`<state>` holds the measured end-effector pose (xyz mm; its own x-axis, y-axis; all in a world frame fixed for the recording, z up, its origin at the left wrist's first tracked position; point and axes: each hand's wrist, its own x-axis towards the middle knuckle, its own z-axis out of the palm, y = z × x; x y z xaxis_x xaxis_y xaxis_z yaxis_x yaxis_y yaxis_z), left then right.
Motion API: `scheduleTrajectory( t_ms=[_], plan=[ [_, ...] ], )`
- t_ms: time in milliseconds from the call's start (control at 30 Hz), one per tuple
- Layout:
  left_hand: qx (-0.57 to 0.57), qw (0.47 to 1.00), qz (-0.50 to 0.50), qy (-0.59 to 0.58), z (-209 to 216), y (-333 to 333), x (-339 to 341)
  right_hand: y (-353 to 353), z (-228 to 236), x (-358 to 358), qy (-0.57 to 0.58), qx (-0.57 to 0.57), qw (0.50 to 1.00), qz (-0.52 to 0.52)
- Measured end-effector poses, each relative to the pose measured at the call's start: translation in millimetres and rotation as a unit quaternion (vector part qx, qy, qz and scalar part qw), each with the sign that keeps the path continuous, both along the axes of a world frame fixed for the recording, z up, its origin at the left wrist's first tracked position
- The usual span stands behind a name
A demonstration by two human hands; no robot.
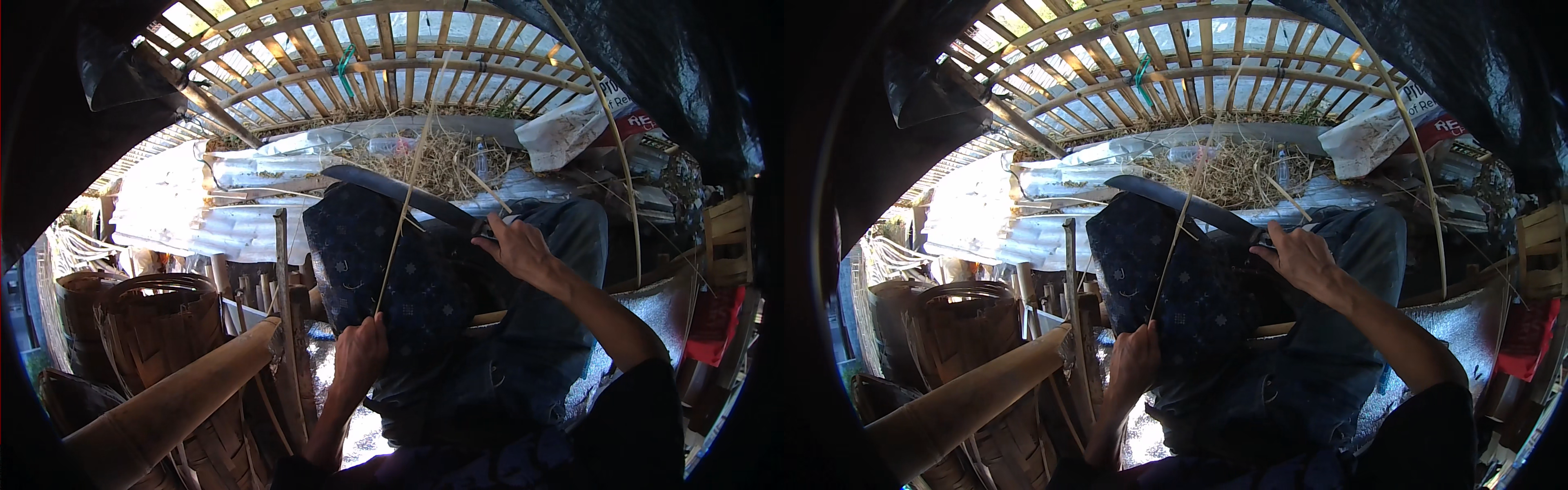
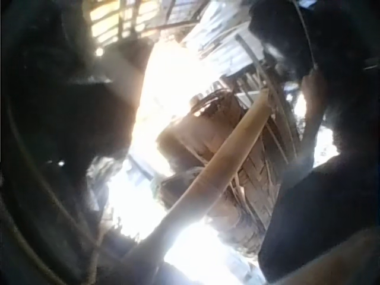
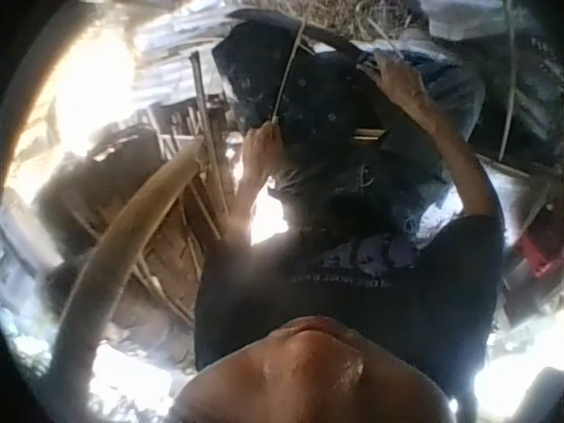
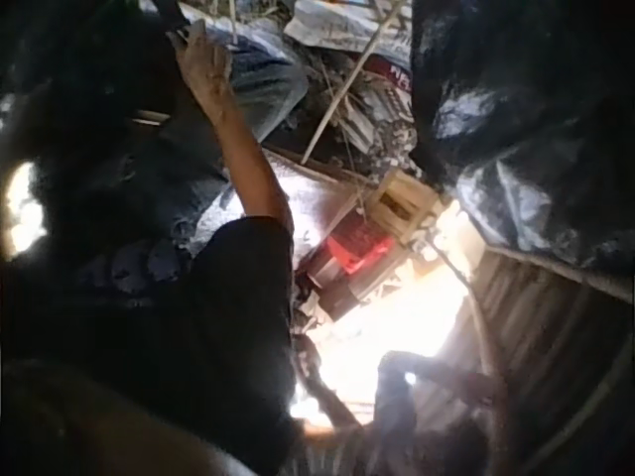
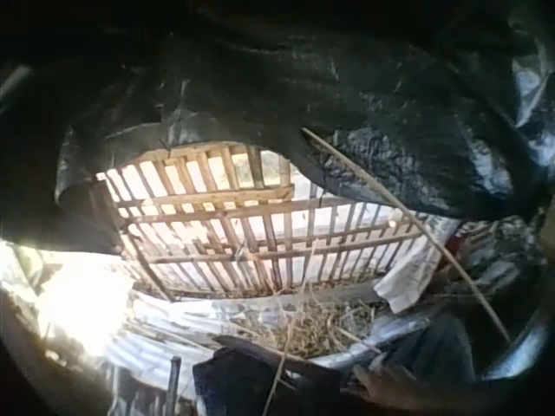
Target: The person shaves a bamboo strip with a small knife, then uses a large knife to whittle and split the bamboo strip by hand.
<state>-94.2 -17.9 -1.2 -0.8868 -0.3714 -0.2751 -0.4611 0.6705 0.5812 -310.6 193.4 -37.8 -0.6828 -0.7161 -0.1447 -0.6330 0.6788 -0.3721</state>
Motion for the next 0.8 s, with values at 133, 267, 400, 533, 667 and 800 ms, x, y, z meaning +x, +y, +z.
scheduleTrajectory(
  t_ms=[133, 267, 400, 533, 667, 800],
  plan=[
    [0.020, 1.000, -0.017, 0.012, -3.5, 0.0, 13.2, -12.6, 4.2, -0.7, -0.014, 0.017, 1.000, 0.003],
    [0.010, 0.999, -0.045, -0.006, -3.2, -1.7, 33.6, -6.8, 10.4, 11.6, -0.073, 0.007, 0.997, 0.019],
    [-0.004, 1.000, -0.021, 0.007, 1.4, 2.6, 34.5, -3.2, 20.1, 29.2, -0.130, -0.023, 0.991, 0.014],
    [0.015, 1.000, -0.012, 0.004, 11.6, 5.2, 23.1, 3.6, 19.1, 30.2, -0.156, -0.040, 0.987, 0.005],
    [0.027, 0.999, 0.010, -0.027, 12.3, 3.3, 19.4, 3.6, 31.6, 35.1, -0.263, -0.078, 0.961, 0.032],
    [0.010, 0.999, 0.024, -0.037, 7.2, 6.1, 32.4, -15.5, 53.0, 66.0, -0.182, -0.002, 0.974, 0.134]
  ],
)
